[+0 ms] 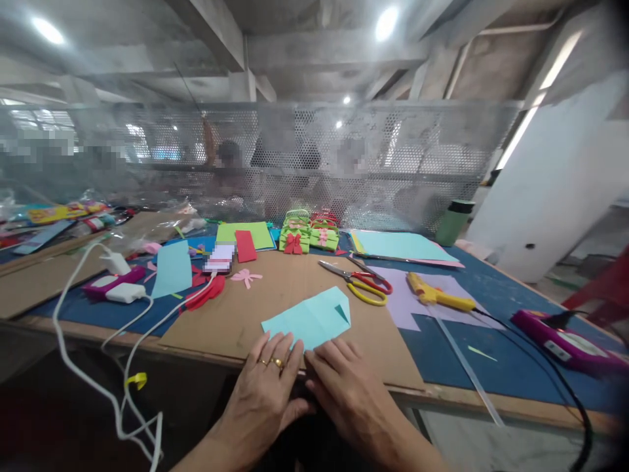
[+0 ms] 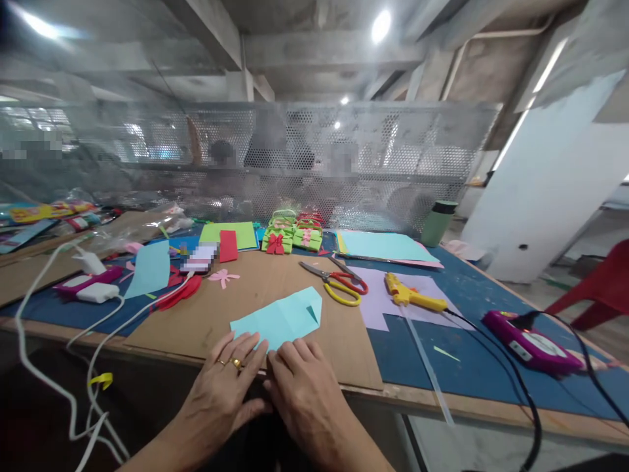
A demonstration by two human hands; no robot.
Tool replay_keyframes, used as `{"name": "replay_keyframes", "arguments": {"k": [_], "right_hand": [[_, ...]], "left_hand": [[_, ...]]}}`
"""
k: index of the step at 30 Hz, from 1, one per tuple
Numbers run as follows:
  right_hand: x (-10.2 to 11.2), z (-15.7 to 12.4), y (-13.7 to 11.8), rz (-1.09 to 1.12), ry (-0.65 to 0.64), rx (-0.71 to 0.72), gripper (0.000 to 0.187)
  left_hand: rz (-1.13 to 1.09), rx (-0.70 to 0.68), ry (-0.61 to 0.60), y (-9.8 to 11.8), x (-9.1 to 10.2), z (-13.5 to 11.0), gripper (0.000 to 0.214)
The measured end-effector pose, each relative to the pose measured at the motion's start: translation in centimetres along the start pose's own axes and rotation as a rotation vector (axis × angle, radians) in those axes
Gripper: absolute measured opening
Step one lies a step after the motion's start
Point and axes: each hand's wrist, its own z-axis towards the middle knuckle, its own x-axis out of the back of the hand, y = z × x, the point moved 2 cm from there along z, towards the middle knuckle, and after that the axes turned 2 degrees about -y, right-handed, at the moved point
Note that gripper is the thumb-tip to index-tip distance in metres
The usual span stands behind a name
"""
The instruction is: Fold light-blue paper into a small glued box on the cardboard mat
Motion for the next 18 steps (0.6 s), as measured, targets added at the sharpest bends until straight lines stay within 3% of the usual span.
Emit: {"name": "replay_keyframes", "arguments": {"k": [7, 11, 15, 18], "right_hand": [[-1.2, 0.7, -0.5, -0.096, 0.115, 0.043, 0.009], [-1.6, 0.9, -0.6, -0.135, 0.186, 0.092, 0.014], [-0.7, 0.1, 0.1, 0.034, 0.072, 0.019, 0.013], [0.6, -1.2, 1.1, 0.209, 0.039, -0.009, 0.025]], "left_hand": [[-0.041, 0.011, 0.004, -0.5, 0.6, 0.2, 0.045], [-0.018, -0.001, 0.002, -0.4, 0.2, 0.2, 0.051], [0.040, 0.011, -0.031, 0.3, 0.2, -0.2, 0.056], [0.080, 0.019, -0.029, 0.7, 0.5, -0.3, 0.055]]}}
